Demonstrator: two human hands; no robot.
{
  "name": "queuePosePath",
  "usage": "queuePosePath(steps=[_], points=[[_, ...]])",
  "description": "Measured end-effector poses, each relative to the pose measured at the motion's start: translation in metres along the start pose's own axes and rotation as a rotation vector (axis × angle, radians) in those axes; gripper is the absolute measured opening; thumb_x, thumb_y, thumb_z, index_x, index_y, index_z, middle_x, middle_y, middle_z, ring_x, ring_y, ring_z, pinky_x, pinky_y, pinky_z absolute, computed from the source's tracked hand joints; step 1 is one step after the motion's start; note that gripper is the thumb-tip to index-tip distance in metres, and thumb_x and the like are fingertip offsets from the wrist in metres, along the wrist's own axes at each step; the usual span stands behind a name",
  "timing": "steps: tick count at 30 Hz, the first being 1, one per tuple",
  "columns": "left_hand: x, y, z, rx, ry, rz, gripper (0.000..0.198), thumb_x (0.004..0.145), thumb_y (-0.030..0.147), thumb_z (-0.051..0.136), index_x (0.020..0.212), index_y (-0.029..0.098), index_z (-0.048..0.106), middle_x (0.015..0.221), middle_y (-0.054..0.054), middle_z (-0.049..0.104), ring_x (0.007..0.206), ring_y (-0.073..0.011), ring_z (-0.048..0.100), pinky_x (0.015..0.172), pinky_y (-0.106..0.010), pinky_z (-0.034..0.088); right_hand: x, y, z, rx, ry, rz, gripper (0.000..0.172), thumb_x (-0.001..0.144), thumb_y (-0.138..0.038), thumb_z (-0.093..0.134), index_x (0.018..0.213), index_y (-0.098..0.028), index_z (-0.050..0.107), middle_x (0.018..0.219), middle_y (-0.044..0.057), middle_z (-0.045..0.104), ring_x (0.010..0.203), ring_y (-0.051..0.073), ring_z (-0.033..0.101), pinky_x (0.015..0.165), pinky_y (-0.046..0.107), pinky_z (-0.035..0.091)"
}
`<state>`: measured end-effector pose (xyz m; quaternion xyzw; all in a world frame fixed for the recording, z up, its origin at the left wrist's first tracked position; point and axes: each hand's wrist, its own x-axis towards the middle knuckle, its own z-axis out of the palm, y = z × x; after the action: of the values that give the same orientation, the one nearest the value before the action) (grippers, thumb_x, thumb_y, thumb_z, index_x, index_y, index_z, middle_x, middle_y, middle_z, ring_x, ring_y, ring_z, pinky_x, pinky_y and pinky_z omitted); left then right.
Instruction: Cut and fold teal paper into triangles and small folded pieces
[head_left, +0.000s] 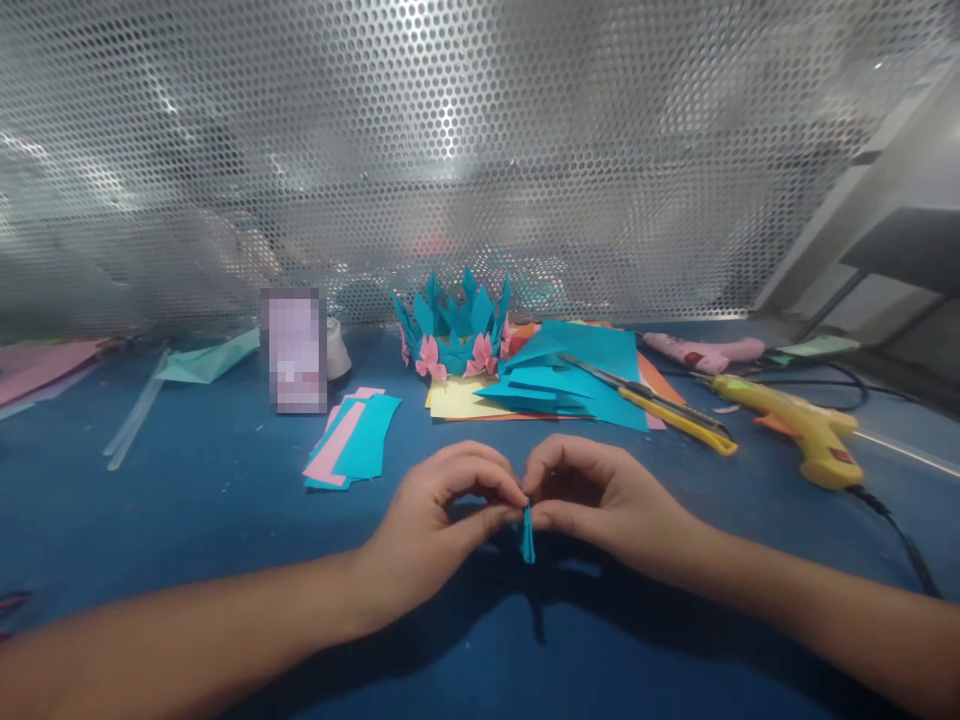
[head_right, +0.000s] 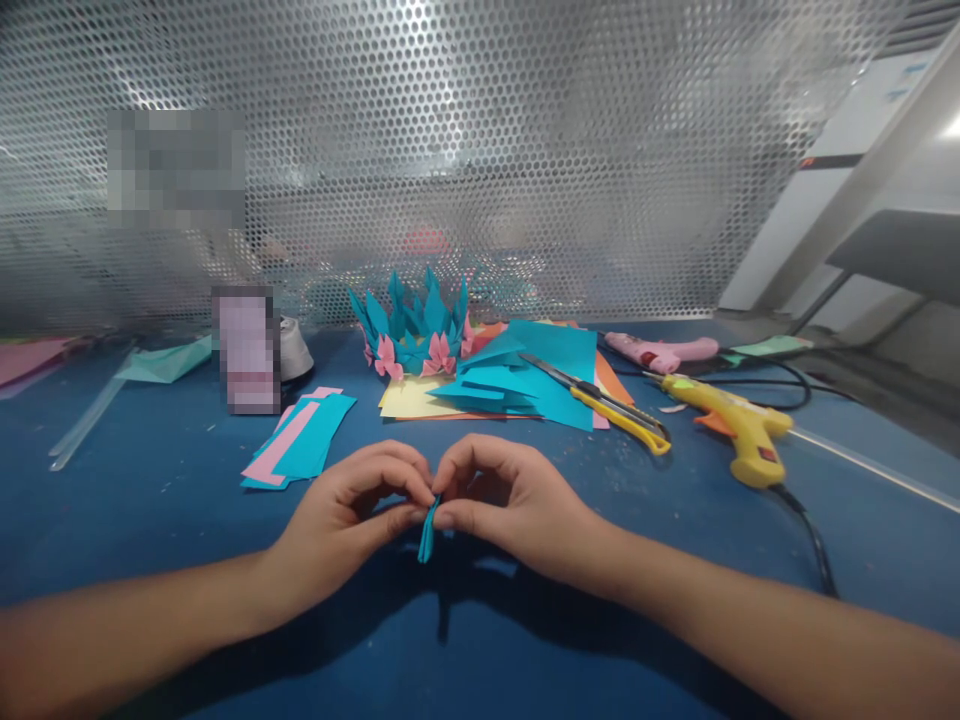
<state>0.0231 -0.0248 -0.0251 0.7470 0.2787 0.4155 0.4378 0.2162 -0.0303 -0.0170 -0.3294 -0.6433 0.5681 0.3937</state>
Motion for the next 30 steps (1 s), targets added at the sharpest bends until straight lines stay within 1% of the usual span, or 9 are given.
queuePosePath(steps=[5,8,11,17,20,26,30], points=[[0.0000,-0.0014,-0.0021,0.040,-0.035,0.066,0.005,0.081,0.017,0.063,0.084,0.020,0.066,0.088,-0.002,0.059,0.083,-0.0121,0.060,0.075,-0.024,0.049,-0.0014,0.0000,-0.0008,-0.056,-0.007,-0.025,0.021,0.073,-0.029,0.072,0.075,-0.017,0.056,0.071,-0.002,0.058,0.064,0.009,0.058,0.062,0.021,0.049],[0.0010,-0.0002,-0.0041,0.107,-0.054,0.124,0.005,0.082,0.015,0.062,0.083,0.019,0.065,0.087,-0.003,0.060,0.081,-0.0119,0.061,0.073,-0.023,0.049,-0.0023,0.0004,-0.0017,-0.138,-0.004,-0.073,0.019,0.074,-0.030,0.071,0.075,-0.017,0.058,0.073,0.000,0.060,0.066,0.010,0.059,0.065,0.023,0.051],[0.0017,0.0014,-0.0064,0.180,-0.091,0.167,0.006,0.082,0.015,0.061,0.083,0.020,0.065,0.088,-0.003,0.061,0.081,-0.0118,0.061,0.074,-0.023,0.049,-0.0028,-0.0008,-0.0021,-0.169,-0.014,-0.102,0.016,0.075,-0.028,0.070,0.075,-0.017,0.059,0.073,0.000,0.061,0.067,0.011,0.060,0.067,0.024,0.052],[-0.0003,0.0028,-0.0076,0.228,-0.135,0.211,0.009,0.085,0.016,0.057,0.088,0.021,0.064,0.089,-0.004,0.061,0.082,-0.0130,0.060,0.074,-0.024,0.050,-0.0038,-0.0032,-0.0024,-0.157,-0.052,-0.117,0.016,0.076,-0.029,0.069,0.075,-0.017,0.060,0.073,0.000,0.062,0.068,0.011,0.061,0.067,0.023,0.052],[-0.0014,0.0033,-0.0073,0.229,-0.141,0.220,0.009,0.084,0.015,0.058,0.088,0.021,0.063,0.089,-0.004,0.060,0.081,-0.0122,0.059,0.074,-0.022,0.050,-0.0042,-0.0022,-0.0030,-0.136,-0.079,-0.117,0.014,0.077,-0.028,0.069,0.076,-0.017,0.060,0.073,0.000,0.062,0.068,0.010,0.061,0.067,0.022,0.052],[-0.0024,0.0040,-0.0078,0.227,-0.169,0.244,0.010,0.084,0.013,0.057,0.089,0.020,0.062,0.088,-0.003,0.058,0.080,-0.0110,0.059,0.073,-0.021,0.049,-0.0044,0.0010,-0.0042,-0.077,-0.114,-0.084,0.014,0.076,-0.026,0.070,0.076,-0.016,0.061,0.074,0.000,0.062,0.068,0.009,0.060,0.066,0.021,0.051],[-0.0014,0.0036,-0.0087,0.251,-0.181,0.267,0.008,0.085,0.015,0.057,0.088,0.020,0.061,0.089,-0.004,0.057,0.080,-0.0115,0.058,0.072,-0.021,0.049,-0.0041,-0.0003,-0.0042,-0.085,-0.132,-0.067,0.011,0.077,-0.024,0.069,0.075,-0.016,0.062,0.073,0.000,0.062,0.067,0.009,0.059,0.065,0.020,0.051]])
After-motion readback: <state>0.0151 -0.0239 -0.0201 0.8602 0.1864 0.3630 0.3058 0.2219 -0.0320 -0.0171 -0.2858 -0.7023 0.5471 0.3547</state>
